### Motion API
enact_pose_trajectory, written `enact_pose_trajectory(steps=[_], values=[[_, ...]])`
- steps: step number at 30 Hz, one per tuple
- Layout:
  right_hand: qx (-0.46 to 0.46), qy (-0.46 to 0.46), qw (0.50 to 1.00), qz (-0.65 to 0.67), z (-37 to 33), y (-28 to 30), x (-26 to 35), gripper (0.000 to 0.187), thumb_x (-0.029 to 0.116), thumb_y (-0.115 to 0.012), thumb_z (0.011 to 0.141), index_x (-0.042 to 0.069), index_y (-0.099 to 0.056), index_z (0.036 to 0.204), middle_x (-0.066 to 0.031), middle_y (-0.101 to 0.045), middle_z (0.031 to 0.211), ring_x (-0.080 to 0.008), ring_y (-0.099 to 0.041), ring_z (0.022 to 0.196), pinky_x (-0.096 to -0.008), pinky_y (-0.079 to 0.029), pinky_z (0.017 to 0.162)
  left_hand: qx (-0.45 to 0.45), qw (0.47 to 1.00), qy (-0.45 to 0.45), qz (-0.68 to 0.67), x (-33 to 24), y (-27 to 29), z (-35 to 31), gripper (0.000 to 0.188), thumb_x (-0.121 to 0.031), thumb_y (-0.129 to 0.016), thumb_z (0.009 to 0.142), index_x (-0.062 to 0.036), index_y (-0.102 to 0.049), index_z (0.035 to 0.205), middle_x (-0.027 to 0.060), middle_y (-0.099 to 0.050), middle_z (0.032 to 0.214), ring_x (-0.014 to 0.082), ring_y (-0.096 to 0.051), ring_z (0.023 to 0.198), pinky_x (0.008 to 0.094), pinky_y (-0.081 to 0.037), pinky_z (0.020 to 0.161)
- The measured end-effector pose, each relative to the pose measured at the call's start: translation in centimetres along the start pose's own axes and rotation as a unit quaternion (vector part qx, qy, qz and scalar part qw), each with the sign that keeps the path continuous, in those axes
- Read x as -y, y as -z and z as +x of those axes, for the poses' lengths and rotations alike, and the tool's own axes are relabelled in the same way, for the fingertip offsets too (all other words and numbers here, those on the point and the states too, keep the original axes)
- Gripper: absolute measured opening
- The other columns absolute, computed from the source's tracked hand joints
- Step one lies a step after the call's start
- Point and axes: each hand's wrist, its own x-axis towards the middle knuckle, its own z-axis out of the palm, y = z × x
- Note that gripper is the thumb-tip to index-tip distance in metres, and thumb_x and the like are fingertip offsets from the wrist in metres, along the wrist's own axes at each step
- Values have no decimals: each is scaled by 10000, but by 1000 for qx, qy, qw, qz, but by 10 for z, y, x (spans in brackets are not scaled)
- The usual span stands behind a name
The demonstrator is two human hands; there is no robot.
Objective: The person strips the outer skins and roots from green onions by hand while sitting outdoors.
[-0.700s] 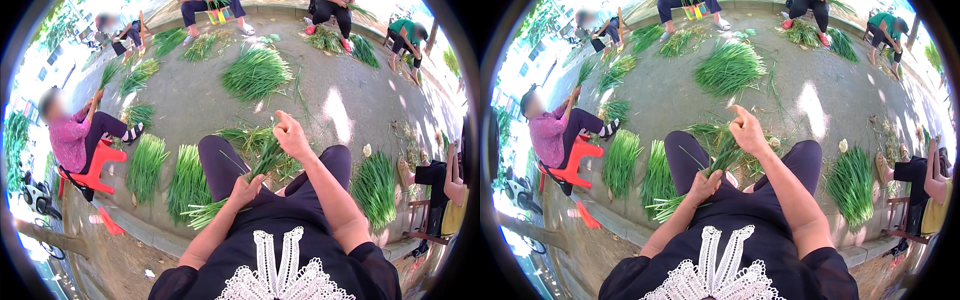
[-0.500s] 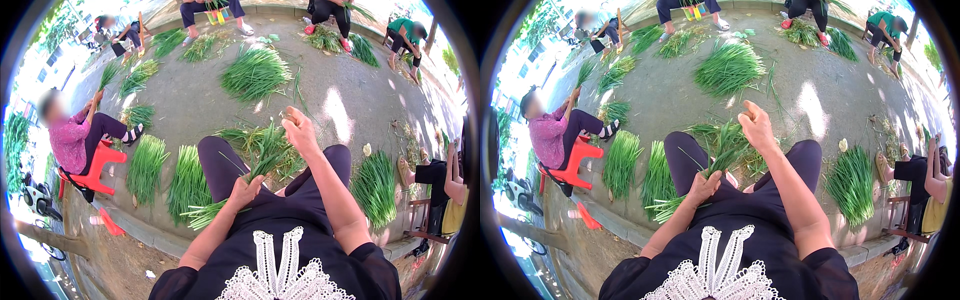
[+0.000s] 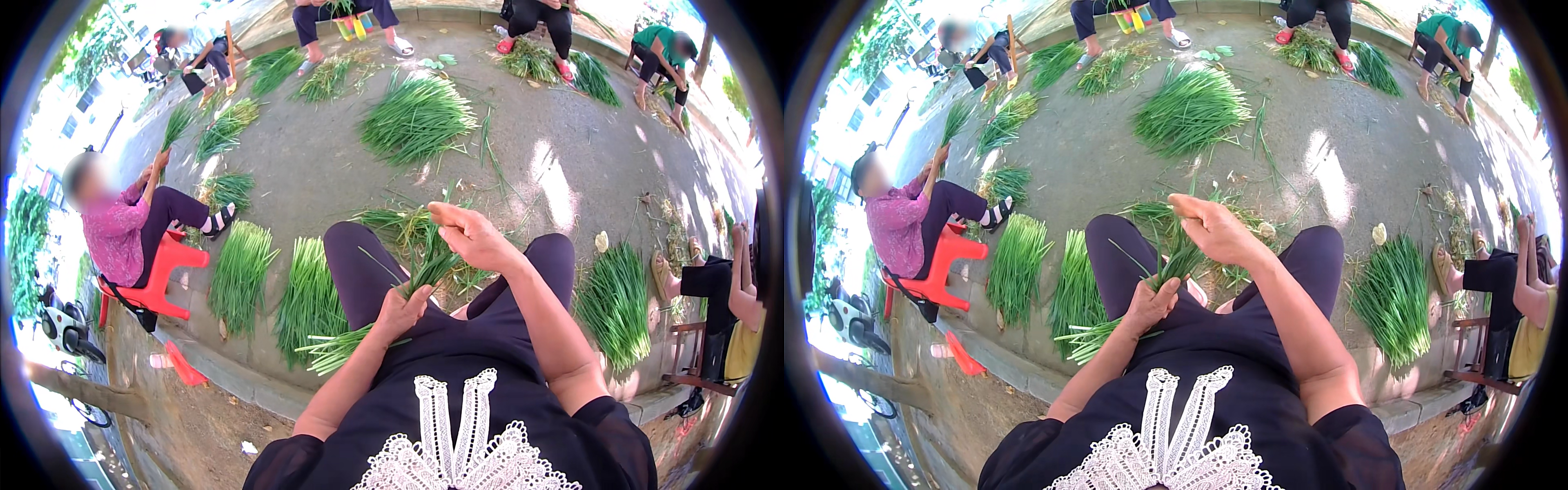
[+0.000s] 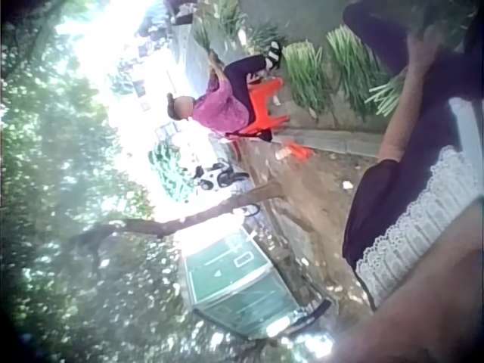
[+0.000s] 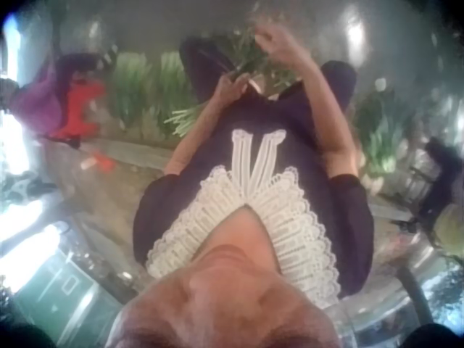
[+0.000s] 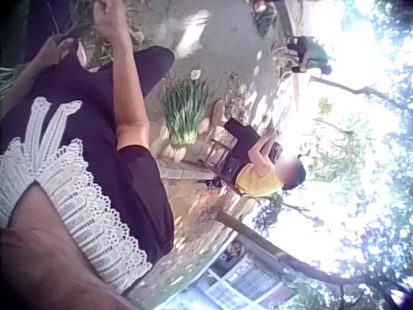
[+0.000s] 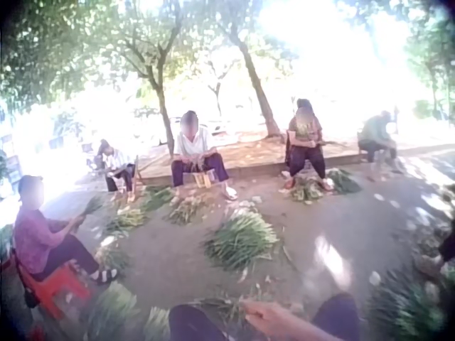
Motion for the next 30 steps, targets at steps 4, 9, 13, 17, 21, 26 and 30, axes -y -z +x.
enact_pose_trajectory(steps=[4,9,13,17,21,26,30], values=[[30,30,999,-7,4,-3,-10,429,45,-445,860,-24,-387,1279,-178,-538,1178,-174,-525,1043,-287,-411,857,-4,1000,4,8,3,1,2,261,-281,-538,887,-28,-581,842,-38,-469,524,35,-407,424,202,-311,392],[59,-1,998,5,6,0,-9,447,42,-440,867,-27,-354,1300,-191,-524,1195,-182,-520,1056,-277,-413,852,-4,1000,3,13,7,2,3,274,-285,-540,886,-19,-574,831,-37,-471,524,36,-409,421,203,-312,389],[60,-14,998,24,6,-1,-13,440,59,-445,880,-27,-353,1302,-193,-530,1187,-168,-524,1039,-264,-420,830,-7,1000,-3,16,5,1,3,276,-287,-539,887,-19,-574,832,-37,-470,524,35,-409,424,203,-311,393],[53,-13,998,10,5,0,-9,418,81,-451,890,-31,-379,1286,-186,-546,1165,-153,-542,995,-251,-429,800,0,1000,-4,17,6,2,3,279,-291,-539,888,-19,-576,837,-38,-468,525,35,-407,430,202,-311,398],[44,-9,999,-10,4,1,-2,401,91,-459,888,-38,-406,1265,-170,-571,1130,-151,-561,950,-258,-442,773,4,1000,-4,24,9,3,3,283,-284,-521,899,-48,-609,1029,-37,-457,542,31,-386,427,188,-289,385],[1,90,988,-127,3,-2,-11,365,77,-459,867,-26,-456,1217,-177,-582,1101,-254,-593,937,-313,-456,781,8,1000,0,17,9,2,4,285,-287,-522,899,-50,-608,1031,-34,-463,542,31,-385,421,188,-292,384],[-17,119,961,-249,-2,-5,-9,324,56,-455,841,12,-502,1159,-191,-572,1083,-342,-577,919,-372,-467,766,-2,1000,1,17,3,1,2,288,-301,-530,891,-24,-578,827,-35,-469,524,37,-408,424,206,-310,394]])
